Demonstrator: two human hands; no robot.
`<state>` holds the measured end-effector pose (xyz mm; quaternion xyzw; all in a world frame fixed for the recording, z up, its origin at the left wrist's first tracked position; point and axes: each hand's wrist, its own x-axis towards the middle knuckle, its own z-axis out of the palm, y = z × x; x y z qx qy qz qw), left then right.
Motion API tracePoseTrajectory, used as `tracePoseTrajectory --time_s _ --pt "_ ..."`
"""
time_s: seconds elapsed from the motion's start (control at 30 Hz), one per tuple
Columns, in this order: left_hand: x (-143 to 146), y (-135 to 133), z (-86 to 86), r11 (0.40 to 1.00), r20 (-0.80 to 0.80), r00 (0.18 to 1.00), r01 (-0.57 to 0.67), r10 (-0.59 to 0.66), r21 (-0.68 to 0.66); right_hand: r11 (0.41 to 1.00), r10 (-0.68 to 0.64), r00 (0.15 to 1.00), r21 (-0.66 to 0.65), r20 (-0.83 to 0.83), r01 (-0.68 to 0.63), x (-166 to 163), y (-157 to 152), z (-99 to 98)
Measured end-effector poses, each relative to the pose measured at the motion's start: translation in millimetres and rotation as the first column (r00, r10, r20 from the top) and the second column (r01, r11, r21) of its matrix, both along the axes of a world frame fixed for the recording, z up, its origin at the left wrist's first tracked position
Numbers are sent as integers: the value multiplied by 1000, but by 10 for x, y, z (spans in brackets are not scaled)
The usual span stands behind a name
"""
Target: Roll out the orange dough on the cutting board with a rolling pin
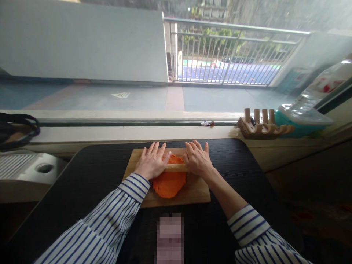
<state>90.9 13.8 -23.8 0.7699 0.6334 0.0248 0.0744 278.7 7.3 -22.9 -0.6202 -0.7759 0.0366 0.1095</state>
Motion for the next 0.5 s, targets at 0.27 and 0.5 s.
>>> tracePoseTrajectory --time_s 0.27,0.5 --pt "12 153 17 1000 26 1000 -15 15 -3 994 -12 999 107 -52 18 8 228 -8" --pt "9 54 24 999 8 1000 -23 23 -32 1000 4 999 14 -33 -3 1 120 9"
